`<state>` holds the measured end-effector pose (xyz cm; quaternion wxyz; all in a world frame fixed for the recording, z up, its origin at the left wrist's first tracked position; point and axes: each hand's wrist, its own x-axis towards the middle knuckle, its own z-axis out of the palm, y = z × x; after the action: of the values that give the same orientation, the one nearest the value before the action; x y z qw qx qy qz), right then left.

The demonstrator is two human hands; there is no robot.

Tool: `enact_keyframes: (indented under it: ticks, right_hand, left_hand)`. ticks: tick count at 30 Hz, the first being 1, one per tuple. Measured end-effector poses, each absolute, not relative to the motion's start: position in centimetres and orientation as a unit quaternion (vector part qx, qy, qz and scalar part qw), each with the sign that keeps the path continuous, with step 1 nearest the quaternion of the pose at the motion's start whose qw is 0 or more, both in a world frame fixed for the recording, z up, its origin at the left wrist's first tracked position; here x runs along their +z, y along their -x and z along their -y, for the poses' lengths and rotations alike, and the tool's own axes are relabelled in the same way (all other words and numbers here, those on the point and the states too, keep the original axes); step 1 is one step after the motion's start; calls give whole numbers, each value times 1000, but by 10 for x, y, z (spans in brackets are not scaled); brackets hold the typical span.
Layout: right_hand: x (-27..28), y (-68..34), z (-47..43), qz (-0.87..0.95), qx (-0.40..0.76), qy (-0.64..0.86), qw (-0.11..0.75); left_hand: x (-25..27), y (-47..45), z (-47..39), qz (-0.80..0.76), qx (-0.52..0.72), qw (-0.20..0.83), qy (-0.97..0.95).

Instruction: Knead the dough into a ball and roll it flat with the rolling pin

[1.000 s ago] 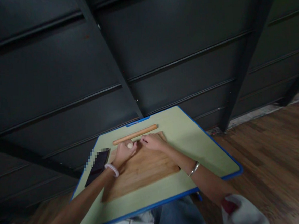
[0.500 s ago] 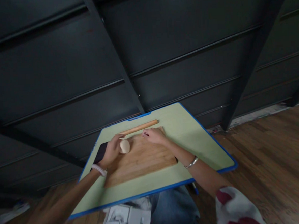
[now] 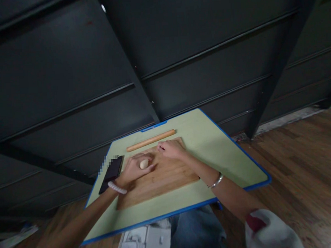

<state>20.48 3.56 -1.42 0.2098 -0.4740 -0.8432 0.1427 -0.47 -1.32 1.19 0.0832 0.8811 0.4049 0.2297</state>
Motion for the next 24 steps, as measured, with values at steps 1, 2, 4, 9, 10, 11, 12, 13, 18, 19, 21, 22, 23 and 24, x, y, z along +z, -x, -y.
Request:
enact_keyframes:
  ticks: [1,2,4,9,10,11,12,13,18,19,21,22,23,24]
  right_hand:
    - [-14,-204,-36,843,141,476,209]
    - [-14,-203,-36,842,142,477,209]
    - [-14,-202,-36,841,149,474,213]
    - [-13,-200,-37,838,175,463,227]
    - [-14,-200,-38,837,183,460,234]
    - [-15,-201,-39,835,192,456,242]
    - [-17,-201,-40,833,201,451,250]
    - [-18,-202,-41,830,211,448,257]
    - [-26,-207,-47,823,246,429,278]
    - [-27,-207,-48,823,250,426,282]
    - [-27,-208,-48,823,248,422,286]
    - [-27,-208,-47,825,244,422,287]
    - [-26,-208,-46,826,238,423,287]
    - [-25,-208,-45,827,232,425,285]
  left_hand:
    - [11,2,11,-397,231,91,-884]
    - [10,-1,10,-390,234,97,-885]
    - [6,-6,8,-392,247,108,-880]
    - [-5,-12,1,-514,355,183,-759]
    - [-6,-13,-2,-543,384,202,-719]
    - [-6,-13,-4,-568,414,217,-678]
    - [-5,-13,-6,-589,443,227,-637]
    - [-5,-13,-8,-606,471,232,-598]
    - [-7,-18,8,-657,521,234,-492]
    - [-8,-20,14,-659,516,227,-497]
    - [-8,-20,25,-651,504,213,-527]
    - [-8,-18,28,-643,499,209,-542]
    - [-7,-14,29,-635,499,208,-551]
    - [-7,-8,28,-631,507,213,-548]
